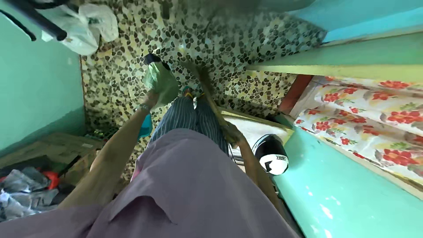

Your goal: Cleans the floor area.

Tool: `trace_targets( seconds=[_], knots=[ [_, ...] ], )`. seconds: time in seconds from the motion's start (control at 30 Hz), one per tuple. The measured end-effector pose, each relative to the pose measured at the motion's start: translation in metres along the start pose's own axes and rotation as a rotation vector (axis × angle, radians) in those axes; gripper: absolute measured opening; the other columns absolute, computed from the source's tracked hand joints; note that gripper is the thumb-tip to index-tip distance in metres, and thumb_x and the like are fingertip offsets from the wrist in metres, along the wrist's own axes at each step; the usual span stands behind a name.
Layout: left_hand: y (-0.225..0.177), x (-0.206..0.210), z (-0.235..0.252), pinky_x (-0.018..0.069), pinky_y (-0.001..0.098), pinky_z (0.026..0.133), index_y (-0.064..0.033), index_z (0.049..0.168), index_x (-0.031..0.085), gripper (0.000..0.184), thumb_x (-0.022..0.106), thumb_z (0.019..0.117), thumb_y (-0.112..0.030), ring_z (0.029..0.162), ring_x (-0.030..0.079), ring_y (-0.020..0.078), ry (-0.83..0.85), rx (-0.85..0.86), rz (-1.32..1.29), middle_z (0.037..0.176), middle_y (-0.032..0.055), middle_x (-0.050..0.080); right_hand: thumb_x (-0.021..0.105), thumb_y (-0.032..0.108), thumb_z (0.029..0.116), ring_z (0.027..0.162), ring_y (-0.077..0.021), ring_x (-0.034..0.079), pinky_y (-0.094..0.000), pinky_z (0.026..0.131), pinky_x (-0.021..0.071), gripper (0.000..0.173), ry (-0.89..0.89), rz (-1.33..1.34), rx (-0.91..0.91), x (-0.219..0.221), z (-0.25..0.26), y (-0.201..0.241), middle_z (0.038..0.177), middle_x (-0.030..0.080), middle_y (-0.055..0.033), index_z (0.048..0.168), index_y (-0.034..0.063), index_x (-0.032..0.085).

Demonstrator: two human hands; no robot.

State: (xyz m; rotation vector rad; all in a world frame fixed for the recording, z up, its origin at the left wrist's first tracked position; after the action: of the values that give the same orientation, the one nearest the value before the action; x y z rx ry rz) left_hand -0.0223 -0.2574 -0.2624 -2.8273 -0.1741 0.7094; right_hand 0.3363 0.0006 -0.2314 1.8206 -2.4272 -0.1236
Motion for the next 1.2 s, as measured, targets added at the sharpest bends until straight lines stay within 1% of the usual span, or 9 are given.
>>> trace_targets(
  seconds=[0.13,0.23,0.5,0.57,0.63,0.7,0.87,1.0,1.2],
  knots=[
    [-0.049,0.022,-0.004,0.0409,0.0633,0.109,0.0117,0.137,0.05,0.04,0.048,0.1092,-0.018,0.127,0.055,0.0497,0.079,0.136,-0.016,0.133,0.0362,0.056,0.052,0.028,0.1075,0.069,-0.0197,0.061,-0.0377,0.059,0.0545,0.053,-0.139,0.181,0.042,0.007,-0.05,-0.044,0.104,0.065,-0.015,0.157,0.0155,0.037],
    [-0.086,0.031,-0.004,0.0426,0.0633,0.107,0.0114,0.134,0.052,0.041,0.048,0.109,-0.021,0.124,0.057,0.0485,0.126,0.21,-0.002,0.13,0.0352,0.058,0.049,0.022,0.1085,0.053,-0.0168,0.054,-0.0338,0.047,0.0507,0.057,-0.209,0.279,0.124,0.004,-0.068,-0.061,0.087,0.057,-0.0109,0.16,0.0172,0.026],
    [-0.156,0.07,0.011,0.0449,0.0613,0.105,0.007,0.134,0.054,0.046,0.053,0.1074,-0.03,0.122,0.06,0.0441,0.197,0.334,0.011,0.128,0.0312,0.061,0.05,0.025,0.1082,0.06,-0.0211,0.059,-0.04,0.055,0.0551,0.056,-0.445,0.265,0.1,-0.013,-0.102,-0.108,0.09,0.062,-0.0161,0.158,0.0099,0.031],
    [-0.157,0.092,0.026,0.044,0.0605,0.106,0.0079,0.147,0.038,0.057,0.058,0.1049,-0.025,0.125,0.057,0.0455,0.198,0.303,-0.015,0.134,0.0335,0.056,0.051,0.025,0.1084,0.06,-0.0218,0.059,-0.0404,0.055,0.0548,0.057,-0.476,0.316,0.097,-0.008,-0.108,-0.108,0.089,0.062,-0.0173,0.159,0.0086,0.03],
    [-0.15,0.11,0.047,0.046,0.0588,0.107,-0.0006,0.162,0.0,0.09,0.061,0.1028,-0.03,0.127,0.058,0.0443,0.152,0.212,-0.089,0.142,0.0336,0.052,0.05,0.024,0.1086,0.059,-0.0207,0.06,-0.0389,0.054,0.0553,0.056,-0.492,0.354,0.087,-0.004,-0.111,-0.102,0.087,0.062,-0.0163,0.158,0.0075,0.03],
    [-0.147,0.113,0.049,0.047,0.0573,0.106,-0.0058,0.162,-0.012,0.099,0.059,0.1027,-0.041,0.128,0.057,0.0448,0.075,0.066,-0.216,0.147,0.0347,0.047,0.049,0.024,0.109,0.058,-0.0194,0.06,-0.0373,0.053,0.0554,0.056,-0.491,0.39,0.081,-0.001,-0.114,-0.099,0.086,0.061,-0.0148,0.158,0.007,0.029],
    [-0.11,0.085,0.046,0.0542,0.0554,0.097,-0.0156,0.164,-0.01,0.097,0.063,0.1027,-0.036,0.119,0.064,0.0411,0.028,0.119,-0.419,0.142,0.0275,0.055,0.046,0.024,0.1095,0.056,-0.0183,0.059,-0.0366,0.052,0.0554,0.051,-0.438,0.401,0.038,0.007,-0.099,-0.101,0.082,0.061,-0.0125,0.156,0.0061,0.033],
    [-0.024,0.061,0.048,0.055,0.0581,0.096,-0.0166,0.164,-0.009,0.092,0.06,0.1043,-0.027,0.119,0.063,0.043,-0.041,0.029,-0.454,0.144,0.0281,0.053,0.045,0.027,0.1104,0.054,-0.0193,0.06,-0.0367,0.05,0.0556,0.05,-0.392,0.423,0.046,0.02,-0.091,-0.091,0.08,0.06,-0.012,0.155,0.0072,0.033],
    [0.112,0.048,0.006,0.0529,0.0605,0.094,-0.0125,0.164,0.003,0.088,0.061,0.1036,-0.038,0.112,0.064,0.0476,-0.117,-0.242,-0.416,0.136,0.0349,0.055,0.045,0.024,0.1104,0.052,-0.0166,0.058,-0.0334,0.048,0.0537,0.049,-0.401,0.374,0.012,0.042,-0.09,-0.071,0.078,0.059,-0.0107,0.155,0.006,0.034]
  ],
)
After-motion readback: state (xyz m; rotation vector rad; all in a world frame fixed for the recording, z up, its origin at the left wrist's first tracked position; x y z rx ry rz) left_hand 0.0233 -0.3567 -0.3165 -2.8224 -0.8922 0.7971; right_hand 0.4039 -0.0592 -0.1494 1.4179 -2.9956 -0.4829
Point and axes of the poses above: each hand's wrist, its own z-axis towards the middle knuckle, its own x-axis out of the palm, y = z × x, the point moved 2 cm from there along z, towards the middle knuckle
